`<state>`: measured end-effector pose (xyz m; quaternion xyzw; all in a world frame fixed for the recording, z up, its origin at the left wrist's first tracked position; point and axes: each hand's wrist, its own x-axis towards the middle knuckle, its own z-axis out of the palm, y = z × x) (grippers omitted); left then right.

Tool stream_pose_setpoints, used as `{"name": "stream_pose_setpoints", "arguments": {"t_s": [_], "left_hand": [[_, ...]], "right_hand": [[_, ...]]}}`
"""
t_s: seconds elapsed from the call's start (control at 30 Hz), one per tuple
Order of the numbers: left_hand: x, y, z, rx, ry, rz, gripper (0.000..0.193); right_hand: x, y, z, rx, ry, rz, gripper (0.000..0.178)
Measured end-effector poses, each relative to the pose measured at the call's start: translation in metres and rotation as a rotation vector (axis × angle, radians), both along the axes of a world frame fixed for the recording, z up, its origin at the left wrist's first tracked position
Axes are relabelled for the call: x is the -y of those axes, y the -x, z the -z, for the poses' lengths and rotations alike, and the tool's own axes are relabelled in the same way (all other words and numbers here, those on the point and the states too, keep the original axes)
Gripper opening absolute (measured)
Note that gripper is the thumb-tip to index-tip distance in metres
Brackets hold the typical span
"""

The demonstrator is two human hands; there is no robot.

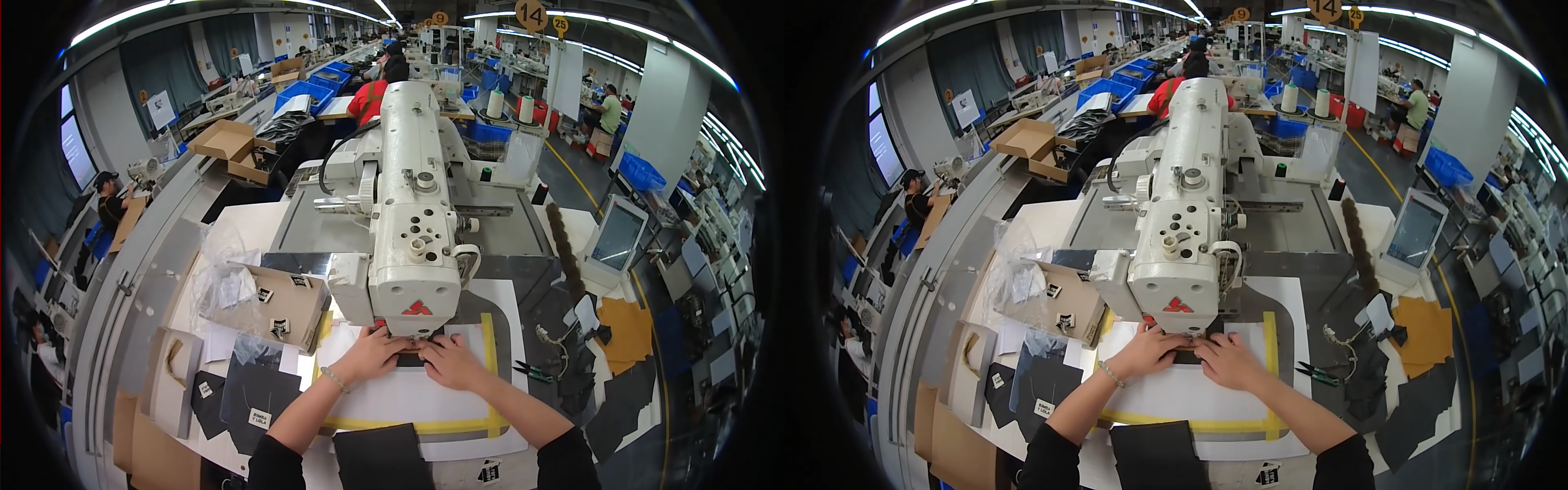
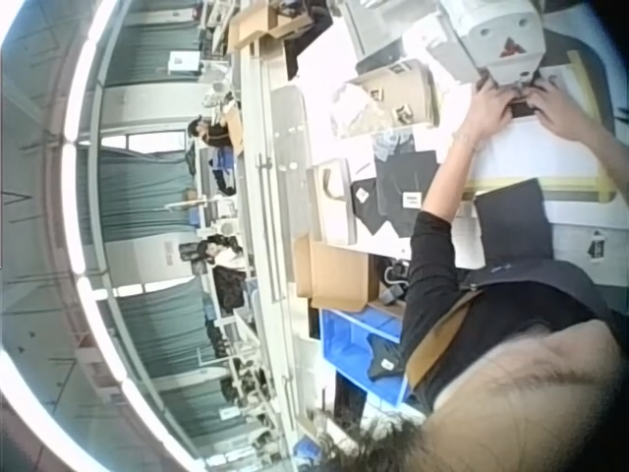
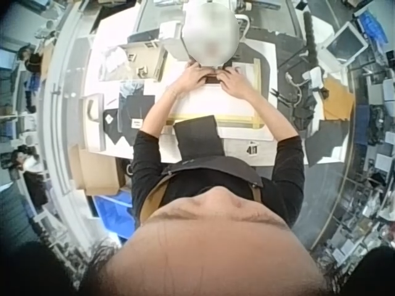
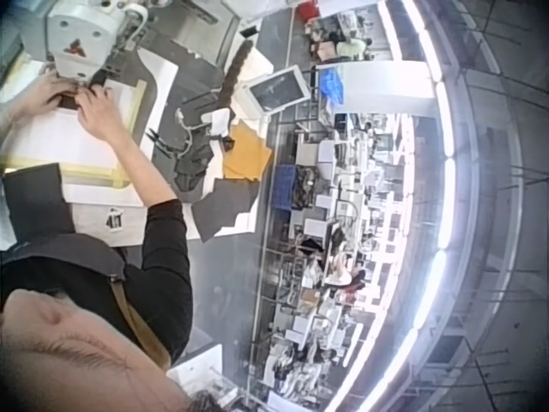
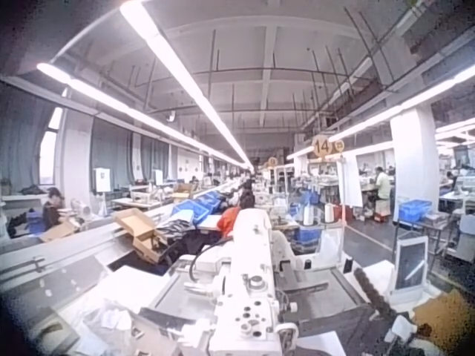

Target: Sewing small white labels onto rectangular leather squares using an industrial sewing machine.

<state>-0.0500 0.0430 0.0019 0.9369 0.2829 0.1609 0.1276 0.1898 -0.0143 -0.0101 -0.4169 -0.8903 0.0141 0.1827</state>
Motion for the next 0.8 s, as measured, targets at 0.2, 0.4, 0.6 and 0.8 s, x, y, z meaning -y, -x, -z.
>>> {"name": "stream_pose_setpoints", "arguments": {"t_s": [0.2, 0.4, 0.6, 0.8], "left_hand": [[0.004, 0.003, 0.001, -0.029, -0.218, -0.039, 0.029], [0.008, -0.001, -0.002, -0.082, -0.217, -0.069, 0.030], [0.015, -0.003, -0.005, -0.116, -0.199, -0.091, 0.032], [0.016, -0.002, -0.002, -0.105, -0.167, -0.098, 0.037]], "right_hand": [[0.001, 0.001, -0.001, -0.029, -0.044, -0.006, 0.020], [0.003, -0.003, 0.002, -0.150, -0.156, 0.017, 0.022], [0.005, -0.003, 0.000, -0.237, -0.226, 0.026, 0.023], [0.007, -0.002, -0.003, -0.275, -0.247, 0.033, 0.019]]}}
